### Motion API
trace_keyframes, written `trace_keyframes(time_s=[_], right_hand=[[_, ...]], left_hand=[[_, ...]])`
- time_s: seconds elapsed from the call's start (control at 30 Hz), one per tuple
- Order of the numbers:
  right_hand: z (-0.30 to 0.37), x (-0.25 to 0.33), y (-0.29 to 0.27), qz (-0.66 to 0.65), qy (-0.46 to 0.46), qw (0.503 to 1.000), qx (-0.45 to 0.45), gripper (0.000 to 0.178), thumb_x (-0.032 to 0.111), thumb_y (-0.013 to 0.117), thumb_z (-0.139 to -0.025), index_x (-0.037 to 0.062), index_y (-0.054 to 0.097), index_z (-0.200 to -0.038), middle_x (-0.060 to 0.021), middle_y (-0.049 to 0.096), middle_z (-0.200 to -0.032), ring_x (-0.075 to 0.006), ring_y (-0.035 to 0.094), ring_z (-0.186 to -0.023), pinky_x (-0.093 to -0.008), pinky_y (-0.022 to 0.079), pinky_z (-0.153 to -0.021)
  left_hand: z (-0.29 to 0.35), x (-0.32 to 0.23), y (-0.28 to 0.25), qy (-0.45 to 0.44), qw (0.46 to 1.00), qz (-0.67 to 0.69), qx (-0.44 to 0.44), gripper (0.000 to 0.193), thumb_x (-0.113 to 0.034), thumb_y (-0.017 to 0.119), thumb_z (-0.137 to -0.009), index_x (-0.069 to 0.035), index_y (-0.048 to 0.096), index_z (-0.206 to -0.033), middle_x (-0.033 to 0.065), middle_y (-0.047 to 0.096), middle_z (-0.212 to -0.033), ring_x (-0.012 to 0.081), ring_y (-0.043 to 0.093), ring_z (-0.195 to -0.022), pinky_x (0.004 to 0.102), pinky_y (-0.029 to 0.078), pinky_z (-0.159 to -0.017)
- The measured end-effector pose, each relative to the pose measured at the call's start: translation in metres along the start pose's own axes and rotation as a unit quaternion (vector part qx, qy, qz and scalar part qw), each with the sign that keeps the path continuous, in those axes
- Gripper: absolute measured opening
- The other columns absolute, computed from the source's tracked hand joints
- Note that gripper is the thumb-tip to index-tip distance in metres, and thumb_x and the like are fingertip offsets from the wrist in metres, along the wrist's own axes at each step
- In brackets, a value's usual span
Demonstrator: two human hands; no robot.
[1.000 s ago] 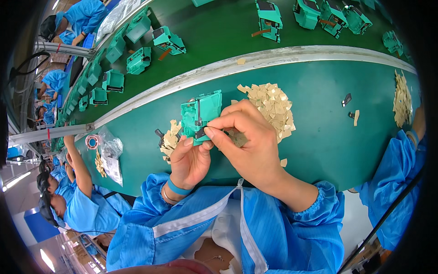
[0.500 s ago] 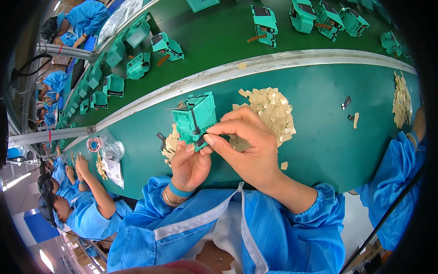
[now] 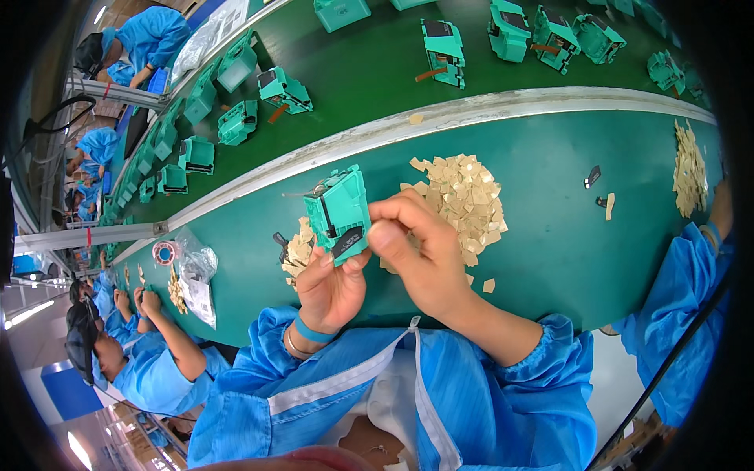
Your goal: The person assembles electronic modules by hand, inserting small metal contacts and plastic components into green electronic module housings.
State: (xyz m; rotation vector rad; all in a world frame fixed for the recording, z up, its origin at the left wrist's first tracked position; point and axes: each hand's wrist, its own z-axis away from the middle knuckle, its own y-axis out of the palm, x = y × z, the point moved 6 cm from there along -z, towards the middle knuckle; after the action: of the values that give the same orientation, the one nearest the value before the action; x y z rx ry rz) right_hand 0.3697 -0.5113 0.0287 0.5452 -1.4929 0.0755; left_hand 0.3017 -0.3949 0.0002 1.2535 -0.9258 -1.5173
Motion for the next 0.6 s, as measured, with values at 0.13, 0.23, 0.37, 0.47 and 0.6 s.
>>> trace_keyframes(time_s=[0.13, 0.23, 0.37, 0.47, 0.6], right_hand=[[0.001, -0.003, 0.009, -0.031, 0.066, 0.997, 0.014, 0.014, 0.013, 0.063, -0.088, 0.0014, 0.056, -0.082, -0.0008, 0.047, -0.077, -0.0064, 0.045, -0.069, -0.0203, 0.036, -0.061], [0.001, -0.014, 0.001, -0.074, 0.098, 0.992, 0.008, 0.016, 0.013, 0.062, -0.089, 0.0013, 0.055, -0.08, -0.0007, 0.046, -0.074, -0.0056, 0.044, -0.068, -0.0202, 0.036, -0.06], [-0.004, -0.003, 0.001, -0.049, 0.078, 0.996, 0.007, 0.023, 0.017, 0.052, -0.095, 0.0009, 0.053, -0.079, 0.0006, 0.046, -0.072, -0.0052, 0.046, -0.07, -0.0205, 0.038, -0.061], [0.0, -0.001, 0.013, -0.028, 0.146, 0.988, 0.052, 0.028, 0.021, 0.046, -0.098, 0.0009, 0.054, -0.081, 0.001, 0.047, -0.074, -0.0059, 0.046, -0.071, -0.0216, 0.039, -0.063], [-0.006, -0.01, -0.01, 0.043, 0.06, 0.996, 0.044, 0.019, 0.015, 0.054, -0.094, -0.0023, 0.059, -0.099, -0.001, 0.054, -0.084, -0.0055, 0.052, -0.077, -0.0218, 0.043, -0.061]], left_hand=[[-0.001, 0.006, 0.003, -0.027, 0.999, -0.016, -0.008, 0.059, 0.002, 0.052, -0.084, -0.01, 0.029, -0.137, 0.0138, 0.051, -0.12, 0.0235, 0.057, -0.102, 0.0323, 0.051, -0.083], [-0.002, 0.009, 0.003, -0.024, 1.0, 0.016, -0.012, 0.061, 0.002, 0.051, -0.084, -0.01, 0.026, -0.139, 0.0146, 0.051, -0.121, 0.0251, 0.058, -0.101, 0.033, 0.052, -0.086], [-0.002, 0.011, 0.002, -0.04, 0.999, 0.035, 0.013, 0.061, 0.004, 0.049, -0.085, -0.012, 0.025, -0.139, 0.0153, 0.05, -0.121, 0.0268, 0.059, -0.099, 0.0337, 0.052, -0.087], [0.0, 0.007, 0.003, -0.031, 0.999, 0.026, 0.004, 0.065, 0.004, 0.049, -0.086, -0.013, 0.02, -0.142, 0.0155, 0.05, -0.122, 0.0277, 0.059, -0.1, 0.035, 0.052, -0.087], [-0.002, 0.0, 0.019, 0.028, 0.995, -0.086, -0.036, 0.081, 0.006, 0.053, -0.085, -0.016, 0.006, -0.147, 0.0138, 0.044, -0.13, 0.0264, 0.056, -0.108, 0.0353, 0.051, -0.089]])
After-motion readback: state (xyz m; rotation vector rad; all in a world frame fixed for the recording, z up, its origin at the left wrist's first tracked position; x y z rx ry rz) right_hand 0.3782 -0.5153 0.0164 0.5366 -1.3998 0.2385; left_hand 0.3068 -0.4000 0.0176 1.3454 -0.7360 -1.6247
